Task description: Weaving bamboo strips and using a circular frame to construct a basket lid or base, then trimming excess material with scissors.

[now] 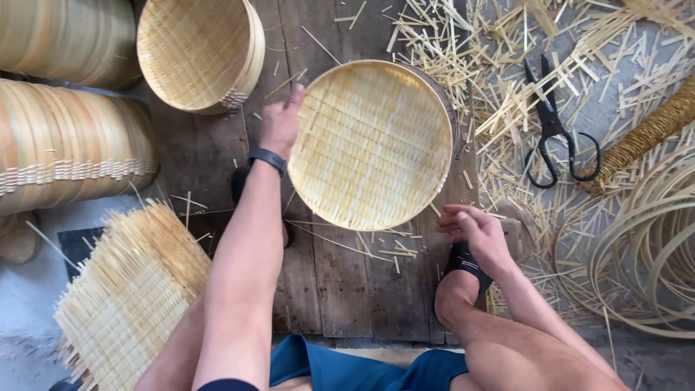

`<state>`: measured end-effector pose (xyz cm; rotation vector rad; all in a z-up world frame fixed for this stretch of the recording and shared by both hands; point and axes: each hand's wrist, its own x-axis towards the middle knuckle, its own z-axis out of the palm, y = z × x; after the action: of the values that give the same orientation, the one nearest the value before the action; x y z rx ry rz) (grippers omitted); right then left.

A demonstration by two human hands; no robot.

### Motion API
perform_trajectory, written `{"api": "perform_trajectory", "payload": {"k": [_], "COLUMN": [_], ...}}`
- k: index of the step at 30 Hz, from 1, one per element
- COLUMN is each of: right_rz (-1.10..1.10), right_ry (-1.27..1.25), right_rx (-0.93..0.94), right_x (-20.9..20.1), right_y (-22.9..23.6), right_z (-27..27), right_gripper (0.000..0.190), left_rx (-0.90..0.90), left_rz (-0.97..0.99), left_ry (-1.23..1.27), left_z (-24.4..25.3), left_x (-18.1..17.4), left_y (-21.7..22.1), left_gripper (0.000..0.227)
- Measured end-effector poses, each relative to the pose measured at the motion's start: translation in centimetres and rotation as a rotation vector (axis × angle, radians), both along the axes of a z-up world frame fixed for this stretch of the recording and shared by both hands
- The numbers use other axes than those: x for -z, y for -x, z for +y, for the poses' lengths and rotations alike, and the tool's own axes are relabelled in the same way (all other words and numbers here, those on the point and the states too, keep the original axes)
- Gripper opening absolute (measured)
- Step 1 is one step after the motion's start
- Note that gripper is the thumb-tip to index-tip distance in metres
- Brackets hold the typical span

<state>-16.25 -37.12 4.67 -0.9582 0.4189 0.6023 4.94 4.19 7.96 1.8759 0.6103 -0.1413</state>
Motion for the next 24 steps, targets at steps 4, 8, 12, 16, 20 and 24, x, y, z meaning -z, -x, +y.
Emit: {"api": "perform_trajectory", "payload": {"k": [4,8,12,16,20,24], "right_rz": [-0.196,-0.511,-0.846,-0.856,-0.891,-0.898], "right_ry": [0.756,1.021,1.162,1.191,1.232,1.208], "right_rx": [-0.198,-0.205,-0.2,-0.193,-0.207,-0.183], "right_x": [-0.2,-1.5,-2.3,-1.7,-1.9,-2.1], "right_y": [1.5,2.2,1.7,1.7,1.6,1.6], "right_z": [0.4,1.6,2.3,2.3,2.4,2.7], "right_gripper": [0.028,0.016,0.012,0.014,0.013,0.014], "left_rx": [0.058,0.175,0.329,0.804,1.005,1.017], "left_rz": [0.055,-0.004,-0.461,-0.772,-0.567,-0.388], "left_ry": [-0.008,-0.179,-0.703,-0.513,-0.846,-0.795], "left_z": [-2.8,-5.4,-11.0,-18.8,-19.5,-16.2], "left_x": [1.8,0.4,-3.7,-2.9,2.2,-0.3], "left_y": [-1.4,-2.5,0.3,10.8,17.6,18.5], "left_gripper": [0.07,0.065,0.058,0.064,0.053,0.057]}}
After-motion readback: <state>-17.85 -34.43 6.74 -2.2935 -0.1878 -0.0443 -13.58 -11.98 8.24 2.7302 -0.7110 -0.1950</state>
